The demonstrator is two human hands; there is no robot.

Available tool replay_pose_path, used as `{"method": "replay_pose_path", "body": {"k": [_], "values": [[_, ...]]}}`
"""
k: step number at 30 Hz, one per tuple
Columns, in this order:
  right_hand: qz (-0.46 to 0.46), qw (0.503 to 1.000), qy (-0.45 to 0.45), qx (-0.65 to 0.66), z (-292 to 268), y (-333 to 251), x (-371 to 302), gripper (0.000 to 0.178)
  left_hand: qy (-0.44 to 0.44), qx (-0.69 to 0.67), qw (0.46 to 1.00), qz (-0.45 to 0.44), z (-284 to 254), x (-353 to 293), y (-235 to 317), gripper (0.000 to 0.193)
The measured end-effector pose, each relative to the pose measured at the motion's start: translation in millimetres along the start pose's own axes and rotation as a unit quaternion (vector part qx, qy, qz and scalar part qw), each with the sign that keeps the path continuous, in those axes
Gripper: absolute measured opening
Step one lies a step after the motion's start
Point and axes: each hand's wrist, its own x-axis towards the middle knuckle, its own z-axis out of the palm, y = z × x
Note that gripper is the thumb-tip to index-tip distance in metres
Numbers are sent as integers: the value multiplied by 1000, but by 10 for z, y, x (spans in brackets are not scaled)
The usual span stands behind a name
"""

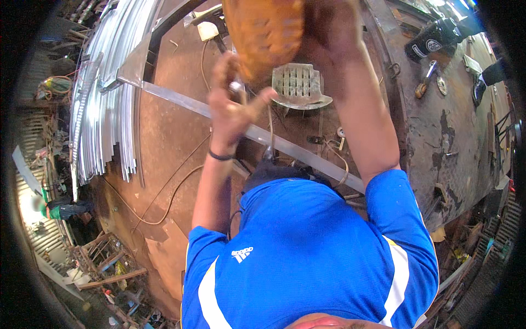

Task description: The person uses a power drill to fasten metal bars into a frame structure on a workbench. They then use a hammer to tap and align the bars, adjusting the drill bit and repositioning components as needed.

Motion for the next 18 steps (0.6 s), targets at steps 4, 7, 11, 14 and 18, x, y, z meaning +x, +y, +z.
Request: {"method": "replay_pose_path", "body": {"k": [4,7,11,14,18], "values": [[-87,965,-103,226,85,111,-8,44,106,-108,984,89,-394,592,366,77],[-154,892,-268,330,-149,497,34,55,89,161,967,173,-1037,664,324,76],[-76,952,-157,253,35,550,-579,55,106,305,937,129,-1543,180,522,78],[56,943,-76,318,-190,1173,-770,64,137,347,921,109,-1639,-177,501,63],[208,899,36,384,-787,1986,-658,66,13,469,879,90,-1582,-597,202,46]]}}
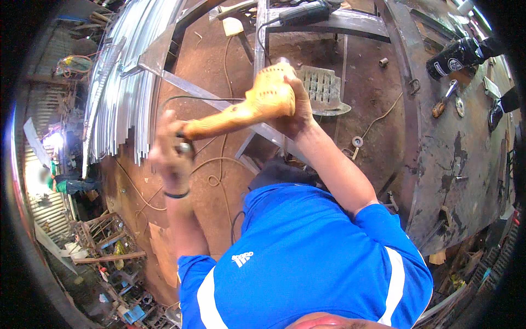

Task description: The person uses a power drill to fasten metal bars into a frame structure on a workbench. They then use a hammer to tap and align the bars, adjusting the drill bit and repositioning components as needed.

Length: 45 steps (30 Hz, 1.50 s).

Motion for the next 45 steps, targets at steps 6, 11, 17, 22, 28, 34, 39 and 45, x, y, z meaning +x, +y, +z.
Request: {"method": "replay_pose_path", "body": {"k": [6,11,17,22,28,34,39,45], "values": [[57,996,52,-51,-678,47,-76,64,-105,-253,937,-217,722,-718,-68,67],[49,974,106,-196,-774,67,-46,63,-218,-351,867,-279,1067,-978,-452,57],[-9,922,230,-310,-926,86,17,58,-322,-207,909,-166,1417,-368,-788,55],[-62,907,245,-338,-1054,147,91,53,-392,-244,882,-91,1982,206,-586,55],[-111,846,323,-409,-1095,261,66,52,-226,-440,857,-142,2455,400,-980,58],[-149,843,237,-459,-878,294,139,60,-108,-478,740,-461,2600,669,-1958,52],[-98,709,213,-665,-1060,128,339,75,-222,-317,840,-380,2701,288,-2383,66],[-7,665,244,-706,-857,52,486,80,-241,-227,920,-209,2157,518,-1430,80]]}}
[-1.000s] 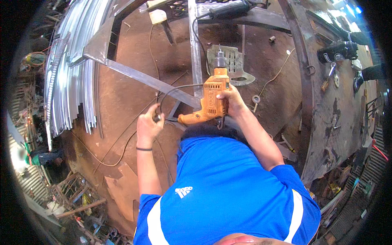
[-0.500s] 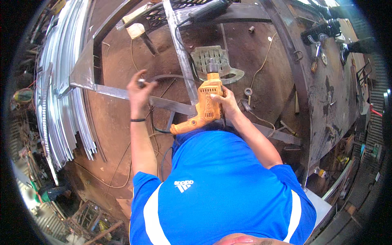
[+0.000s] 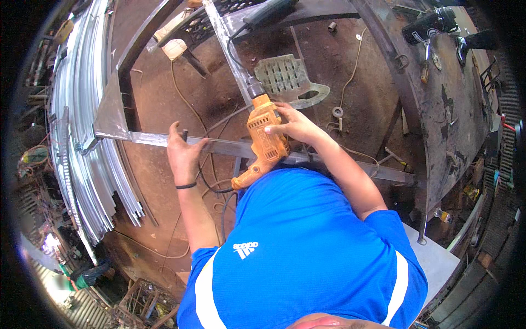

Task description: The person uses a power drill to fasten metal bars into a frame structure on a workbench. They then use a hammer to tap and align the bars, adjusting the drill bit and repositioning components as needed.

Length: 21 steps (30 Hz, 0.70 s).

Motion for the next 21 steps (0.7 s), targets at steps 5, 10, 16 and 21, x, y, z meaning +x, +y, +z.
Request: {"method": "replay_pose_path", "body": {"k": [5,10,16,21], "values": [[2,999,-42,11,-101,-231,-115,75,-51,-267,962,-17,50,177,653,49],[-1,999,-39,15,-39,53,-92,71,-87,-644,759,-36,545,499,1270,29],[20,993,-61,-102,-62,-82,-167,84,-152,-701,697,7,907,746,1590,35],[45,990,-84,-108,-88,-156,-192,85,-177,-633,753,26,1129,957,1688,29]]}}
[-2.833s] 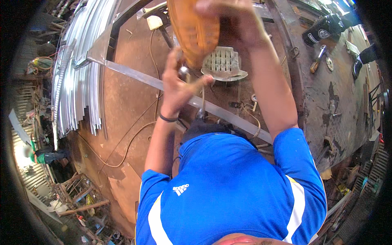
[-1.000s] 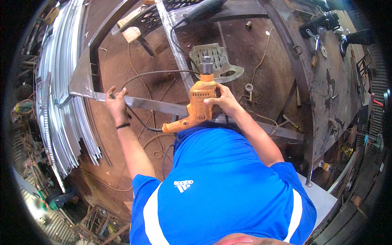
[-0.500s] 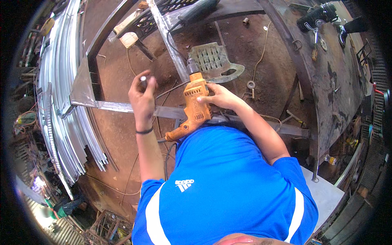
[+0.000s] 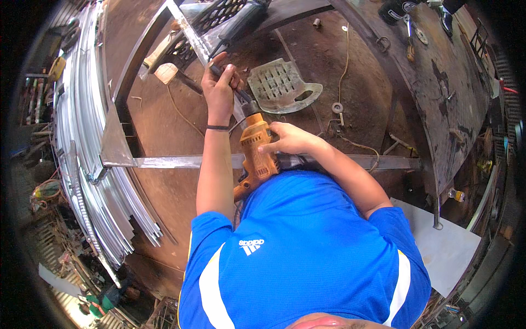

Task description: The person uses a power drill to fasten metal bars into a frame structure on a workbench. They then use a hammer to tap and align the bars, adjusting the drill bit and repositioning components as needed.

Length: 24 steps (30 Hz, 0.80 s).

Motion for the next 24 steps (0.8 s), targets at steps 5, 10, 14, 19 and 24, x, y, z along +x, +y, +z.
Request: {"method": "replay_pose_path", "body": {"k": [5,10,14,19,24], "values": [[-42,998,47,-32,36,77,11,84,-47,11,998,-26,79,69,-87,33],[-52,998,29,-19,-8,34,12,83,-78,-30,995,-58,47,31,-109,39],[-78,995,38,-56,32,84,110,84,-53,51,997,-33,-33,52,-289,39],[-52,995,13,-83,20,75,129,87,-11,-46,999,1,-82,-56,-346,36],[-19,993,94,-73,75,-104,56,96,33,-13,999,5,55,-97,-301,27]]}}
